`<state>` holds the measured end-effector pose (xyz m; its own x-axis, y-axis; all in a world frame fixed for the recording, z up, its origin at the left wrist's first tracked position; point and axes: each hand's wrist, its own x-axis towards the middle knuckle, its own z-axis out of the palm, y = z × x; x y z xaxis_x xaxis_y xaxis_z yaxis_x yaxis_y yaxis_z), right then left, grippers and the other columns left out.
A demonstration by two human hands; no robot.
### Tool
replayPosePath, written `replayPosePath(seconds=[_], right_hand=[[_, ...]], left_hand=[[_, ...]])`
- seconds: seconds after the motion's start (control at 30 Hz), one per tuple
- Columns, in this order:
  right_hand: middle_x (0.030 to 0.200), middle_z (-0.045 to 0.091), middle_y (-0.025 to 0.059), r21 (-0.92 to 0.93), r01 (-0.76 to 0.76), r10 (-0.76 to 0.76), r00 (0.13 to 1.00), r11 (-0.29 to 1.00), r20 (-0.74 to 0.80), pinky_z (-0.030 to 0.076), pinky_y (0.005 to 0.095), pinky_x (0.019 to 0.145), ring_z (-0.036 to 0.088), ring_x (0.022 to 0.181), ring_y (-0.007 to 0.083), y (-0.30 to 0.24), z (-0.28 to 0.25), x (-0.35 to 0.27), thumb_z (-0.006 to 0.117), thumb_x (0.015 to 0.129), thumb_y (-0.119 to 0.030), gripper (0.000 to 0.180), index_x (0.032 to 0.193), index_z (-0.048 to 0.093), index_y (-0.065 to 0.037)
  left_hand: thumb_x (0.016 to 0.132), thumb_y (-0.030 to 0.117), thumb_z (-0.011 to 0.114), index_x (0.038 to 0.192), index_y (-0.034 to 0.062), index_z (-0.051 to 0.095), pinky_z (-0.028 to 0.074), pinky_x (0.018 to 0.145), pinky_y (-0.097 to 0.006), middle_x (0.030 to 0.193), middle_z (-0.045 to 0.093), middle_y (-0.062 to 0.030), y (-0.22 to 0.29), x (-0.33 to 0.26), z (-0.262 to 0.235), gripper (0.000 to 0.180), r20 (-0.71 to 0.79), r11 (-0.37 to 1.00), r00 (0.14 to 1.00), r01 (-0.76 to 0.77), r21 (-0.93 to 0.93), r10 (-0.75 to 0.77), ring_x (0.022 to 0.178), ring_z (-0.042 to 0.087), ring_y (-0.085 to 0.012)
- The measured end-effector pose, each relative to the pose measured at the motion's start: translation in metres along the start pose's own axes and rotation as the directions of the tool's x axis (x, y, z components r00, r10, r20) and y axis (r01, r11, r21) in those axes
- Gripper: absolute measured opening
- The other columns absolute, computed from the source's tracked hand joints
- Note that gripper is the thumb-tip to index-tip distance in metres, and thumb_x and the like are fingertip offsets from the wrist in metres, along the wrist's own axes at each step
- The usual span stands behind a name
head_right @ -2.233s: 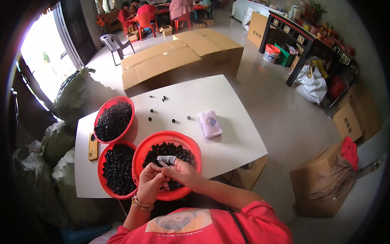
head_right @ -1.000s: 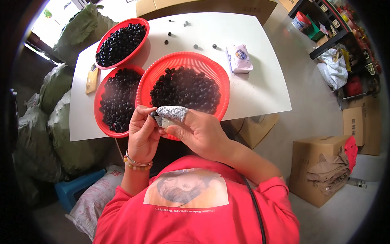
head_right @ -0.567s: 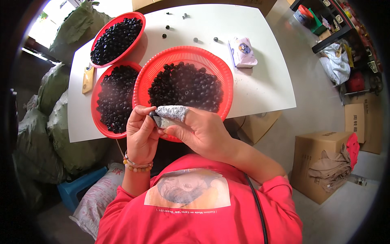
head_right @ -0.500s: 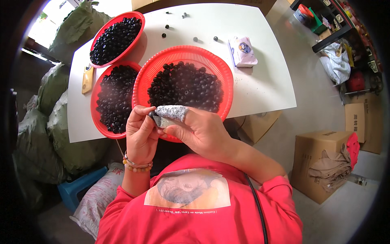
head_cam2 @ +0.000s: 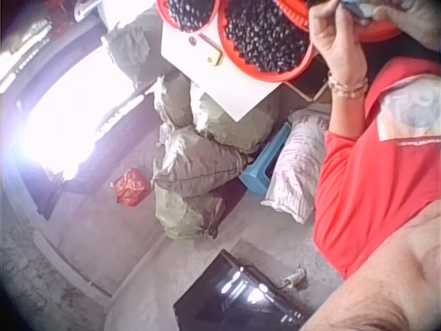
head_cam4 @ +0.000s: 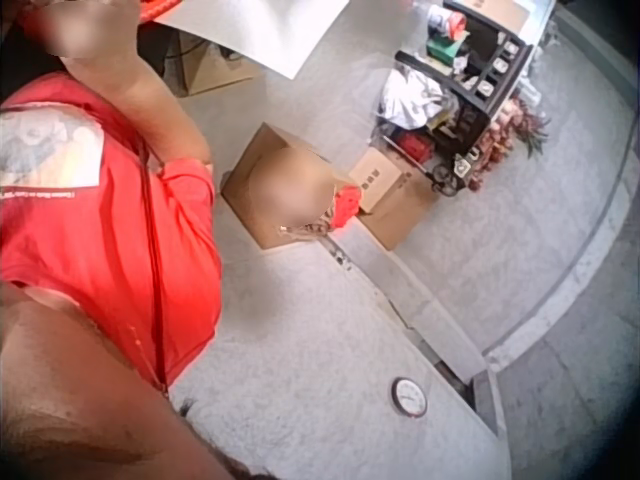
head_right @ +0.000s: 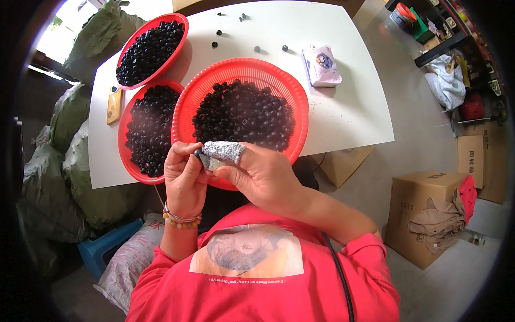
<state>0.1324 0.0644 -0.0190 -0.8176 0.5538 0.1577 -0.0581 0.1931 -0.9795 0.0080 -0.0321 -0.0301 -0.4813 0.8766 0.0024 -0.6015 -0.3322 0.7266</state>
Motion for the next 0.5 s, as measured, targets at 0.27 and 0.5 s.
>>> replayPosePath(seconds=[0.27, 0.5], right_hand=[[0.089, 0.059, 0.0091, -0.015, 0.015, -0.015, 1.0, 1.0, -0.018, 0.046, 0.0256, 0.066, 0.059, 0.078, 0.0175, -0.001, 0.0033, 0.0013, 0.054, 0.083, -0.017, 0.026, 0.106, 0.054, -0.004], [0.092, 0.059, 0.0073, 0.215, -0.024, 0.007, 0.997, 0.976, 0.076, 0.044, 0.0246, 0.073, 0.056, 0.083, 0.0108, -0.0041, -0.0025, 0.0027, 0.048, 0.087, -0.018, 0.028, 0.109, 0.049, 0.0]], left_hand=[[0.084, 0.004, 0.05, 0.098, 0.002, 0.05, 0.048, 0.066, -0.021, 0.093, 0.054, -0.0046, -0.0053, -0.0022, 0.0037, 0.014, -0.042, 0.983, 0.993, -0.102, 0.15, 0.11, 0.079, 0.055, -0.0093], [0.087, 0.012, 0.048, 0.102, 0.0011, 0.046, 0.048, 0.055, -0.022, 0.083, 0.055, -0.0073, -0.0015, 0.0027, -0.0022, 0.019, 0.028, 0.983, 0.994, 0.106, -0.151, -0.103, 0.065, 0.054, -0.0103]])
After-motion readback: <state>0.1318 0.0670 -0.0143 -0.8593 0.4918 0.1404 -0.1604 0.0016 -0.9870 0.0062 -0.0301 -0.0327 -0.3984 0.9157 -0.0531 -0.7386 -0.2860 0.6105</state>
